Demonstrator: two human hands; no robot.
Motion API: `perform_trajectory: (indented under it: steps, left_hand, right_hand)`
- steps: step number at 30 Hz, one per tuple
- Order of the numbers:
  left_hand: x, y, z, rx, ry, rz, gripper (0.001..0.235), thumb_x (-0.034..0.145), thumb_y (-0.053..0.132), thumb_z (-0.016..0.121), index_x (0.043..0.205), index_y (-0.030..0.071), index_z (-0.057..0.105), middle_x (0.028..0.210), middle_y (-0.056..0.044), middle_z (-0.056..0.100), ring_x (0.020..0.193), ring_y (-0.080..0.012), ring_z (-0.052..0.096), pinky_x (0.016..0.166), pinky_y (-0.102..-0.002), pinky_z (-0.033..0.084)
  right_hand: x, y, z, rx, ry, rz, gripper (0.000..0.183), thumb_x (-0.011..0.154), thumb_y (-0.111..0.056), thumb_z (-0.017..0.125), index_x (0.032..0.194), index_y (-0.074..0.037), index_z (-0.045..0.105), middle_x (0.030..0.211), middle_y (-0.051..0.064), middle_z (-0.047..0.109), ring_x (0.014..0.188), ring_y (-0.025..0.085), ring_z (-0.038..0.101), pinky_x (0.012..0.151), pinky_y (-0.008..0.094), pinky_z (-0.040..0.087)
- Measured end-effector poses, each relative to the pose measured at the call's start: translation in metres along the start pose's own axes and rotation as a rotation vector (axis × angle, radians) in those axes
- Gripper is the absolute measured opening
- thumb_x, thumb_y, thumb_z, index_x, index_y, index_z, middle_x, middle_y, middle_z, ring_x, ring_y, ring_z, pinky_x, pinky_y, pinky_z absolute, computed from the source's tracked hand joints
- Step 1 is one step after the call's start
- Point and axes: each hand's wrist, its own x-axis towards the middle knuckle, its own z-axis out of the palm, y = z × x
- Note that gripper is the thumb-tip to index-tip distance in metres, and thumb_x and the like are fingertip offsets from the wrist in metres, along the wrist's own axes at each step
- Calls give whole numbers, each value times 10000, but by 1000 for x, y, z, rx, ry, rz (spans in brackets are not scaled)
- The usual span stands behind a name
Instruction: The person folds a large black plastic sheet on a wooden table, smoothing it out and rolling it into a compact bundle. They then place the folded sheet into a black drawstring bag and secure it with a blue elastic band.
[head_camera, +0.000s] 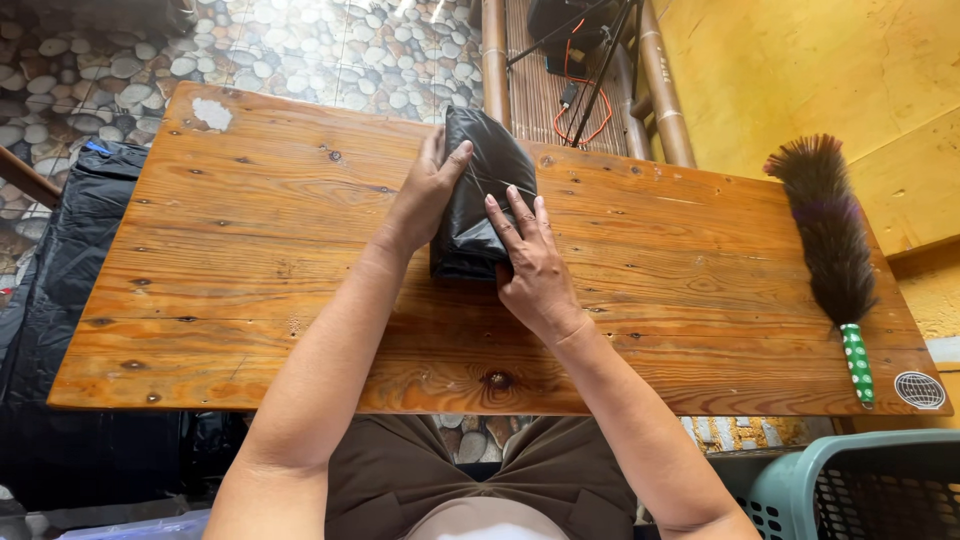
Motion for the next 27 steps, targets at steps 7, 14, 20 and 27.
perform_trajectory:
  steps: [7,14,20,27]
  left_hand:
    - [-2,18,-23,1151,364,-73,726,821,816,627,1169,183,699,1193,-101,619,1252,-355,577,1045,-502,473]
    - [-1,8,-8,881,360,-193,720,775,869,636,1074,228,768,957,14,793,1022,-203,750,864,-346,567]
    - [6,-9,-17,404,258,-65,573,947,562,747,1321,175,550,1028,-151,708,850,-218,713,610,-355,648]
    - [-25,22,34,278,148,279,560,951,363,825,1309,95,488,1133,-132,696,1014,-189,705,815,-332,636]
  right_hand:
    - [1,-7,0,-203,-116,17,950,756,45,610,1614,-283,369,1677,115,285,1471,559,282,940,614,563]
    - [-9,-15,-1,-260,-78,0,927,816,34,530,1656,-267,277,1704,141,218,1528,529,185,987,549,529]
    - [-8,1,-24,97,-163,4,1028,755,5,659,1663,-223,234,1720,192,117,1538,558,6,1167,662,306]
    - [12,59,-17,874,70,589,1101,853,-747,684,1655,-172,198,1488,307,472,1386,493,474,1054,658,443]
